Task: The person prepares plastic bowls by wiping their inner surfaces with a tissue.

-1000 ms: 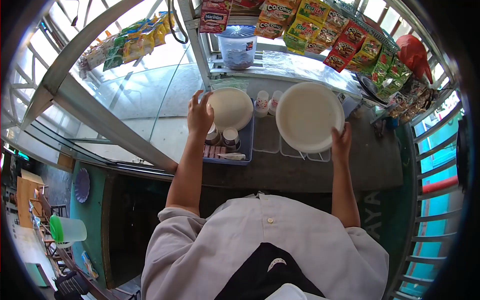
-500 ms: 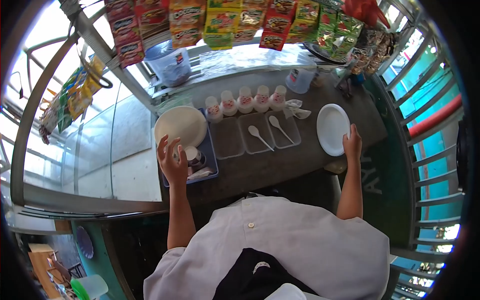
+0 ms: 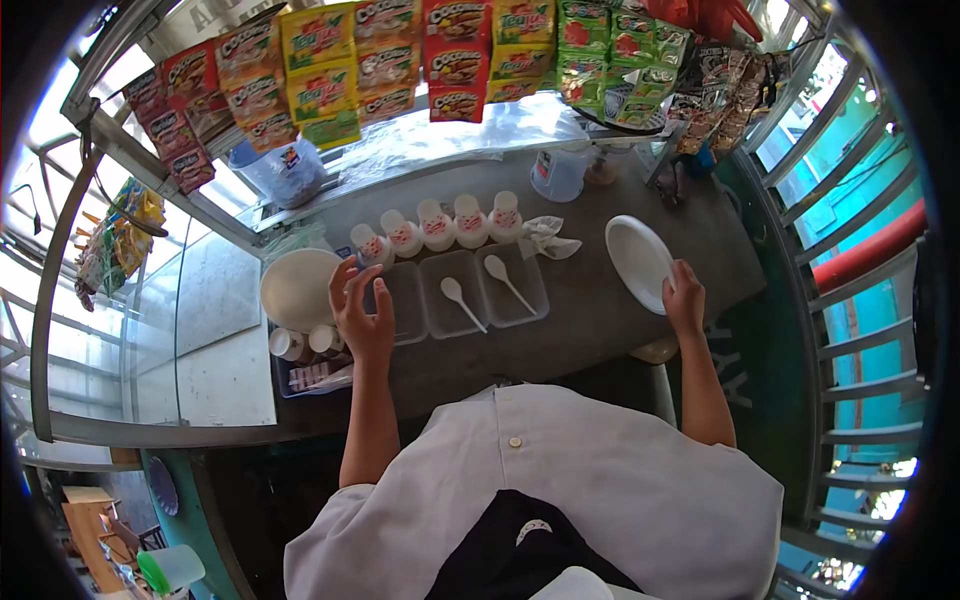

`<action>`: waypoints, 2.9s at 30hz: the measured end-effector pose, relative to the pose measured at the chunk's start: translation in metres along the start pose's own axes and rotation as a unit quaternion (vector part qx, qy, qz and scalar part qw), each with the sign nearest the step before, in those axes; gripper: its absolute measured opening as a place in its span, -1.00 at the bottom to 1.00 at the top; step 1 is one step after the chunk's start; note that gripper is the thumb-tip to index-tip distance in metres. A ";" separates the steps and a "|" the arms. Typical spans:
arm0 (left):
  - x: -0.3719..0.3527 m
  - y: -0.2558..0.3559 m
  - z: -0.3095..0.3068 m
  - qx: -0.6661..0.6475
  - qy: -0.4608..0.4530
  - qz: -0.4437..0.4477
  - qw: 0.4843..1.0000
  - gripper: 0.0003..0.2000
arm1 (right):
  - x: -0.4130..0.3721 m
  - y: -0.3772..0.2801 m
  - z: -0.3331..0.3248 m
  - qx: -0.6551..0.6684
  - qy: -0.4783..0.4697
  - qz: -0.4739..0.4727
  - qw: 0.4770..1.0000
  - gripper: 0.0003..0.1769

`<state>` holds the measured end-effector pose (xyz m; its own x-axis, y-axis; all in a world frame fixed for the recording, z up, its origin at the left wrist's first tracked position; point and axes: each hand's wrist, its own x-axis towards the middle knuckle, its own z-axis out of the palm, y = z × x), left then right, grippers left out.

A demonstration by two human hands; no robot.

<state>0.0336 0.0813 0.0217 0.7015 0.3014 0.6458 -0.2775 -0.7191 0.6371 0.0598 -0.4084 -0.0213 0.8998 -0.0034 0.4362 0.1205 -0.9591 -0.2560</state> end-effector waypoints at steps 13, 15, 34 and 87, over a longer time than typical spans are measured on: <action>-0.033 0.065 0.290 -0.078 -0.414 0.047 0.906 -0.78 | 0.035 0.125 0.050 0.481 0.025 0.352 0.803 -0.50; -0.048 0.054 0.329 0.068 -0.385 0.037 0.920 -0.71 | 0.032 0.136 0.052 0.488 0.010 0.359 0.796 -0.51; 0.005 0.073 0.324 -0.058 -0.259 -0.035 0.963 -0.66 | 0.139 0.081 0.106 0.065 -0.407 -0.008 0.911 -0.45; -0.200 0.026 -0.171 0.291 0.331 -0.260 0.859 -0.73 | 0.074 -0.181 0.141 0.256 -0.191 -0.323 0.891 -0.91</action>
<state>-0.2263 0.1092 -0.0183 0.0507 0.8285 0.5577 0.4711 -0.5123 0.7181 0.1639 -0.1953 -0.0644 0.6384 0.6930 0.3349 0.7527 -0.4712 -0.4598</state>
